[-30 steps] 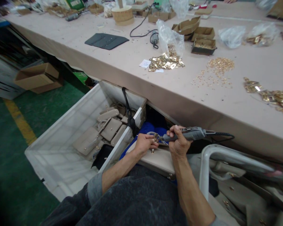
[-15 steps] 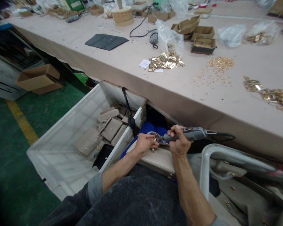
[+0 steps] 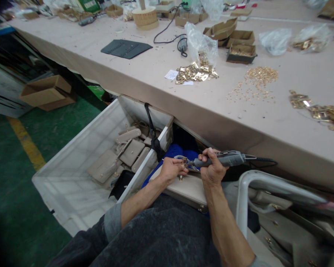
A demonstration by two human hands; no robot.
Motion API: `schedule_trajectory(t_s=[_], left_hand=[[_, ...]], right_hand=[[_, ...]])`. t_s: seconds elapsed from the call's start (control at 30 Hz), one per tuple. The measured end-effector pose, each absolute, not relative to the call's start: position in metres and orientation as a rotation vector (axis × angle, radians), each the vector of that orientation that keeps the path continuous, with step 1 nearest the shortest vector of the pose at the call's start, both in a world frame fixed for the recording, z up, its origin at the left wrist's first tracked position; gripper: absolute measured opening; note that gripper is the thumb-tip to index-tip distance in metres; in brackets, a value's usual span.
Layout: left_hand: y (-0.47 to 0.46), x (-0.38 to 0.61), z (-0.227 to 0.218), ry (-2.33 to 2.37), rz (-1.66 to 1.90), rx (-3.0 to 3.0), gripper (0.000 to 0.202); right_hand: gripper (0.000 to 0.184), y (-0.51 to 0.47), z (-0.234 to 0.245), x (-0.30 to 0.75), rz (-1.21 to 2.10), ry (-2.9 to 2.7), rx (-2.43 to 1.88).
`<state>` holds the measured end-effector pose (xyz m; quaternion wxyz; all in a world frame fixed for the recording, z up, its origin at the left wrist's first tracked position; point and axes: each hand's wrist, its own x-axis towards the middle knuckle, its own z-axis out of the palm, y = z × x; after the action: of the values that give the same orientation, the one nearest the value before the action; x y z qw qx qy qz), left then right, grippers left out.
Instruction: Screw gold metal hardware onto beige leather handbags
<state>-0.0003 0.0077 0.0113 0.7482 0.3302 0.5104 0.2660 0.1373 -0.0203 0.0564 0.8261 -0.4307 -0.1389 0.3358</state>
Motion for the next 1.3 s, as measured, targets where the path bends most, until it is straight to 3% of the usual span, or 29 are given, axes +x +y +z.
schedule_trajectory(t_s=[0.77,1.07,1.3], left_hand=[[0.007,0.001,0.004,1.119,0.574,0.769,0.014],[0.007,0.001,0.013,1.121,0.551,0.787,0.015],[0.006,-0.002,0.003,1.073,0.536,0.799,0.016]], right_hand=[[0.025,-0.019,0.069,0.124,0.657,-0.449,-0.999],[0.029,-0.018,0.072,0.111,0.601,-0.768,-1.094],[0.019,-0.024,0.067,0.115,0.761,-1.016,-1.123]])
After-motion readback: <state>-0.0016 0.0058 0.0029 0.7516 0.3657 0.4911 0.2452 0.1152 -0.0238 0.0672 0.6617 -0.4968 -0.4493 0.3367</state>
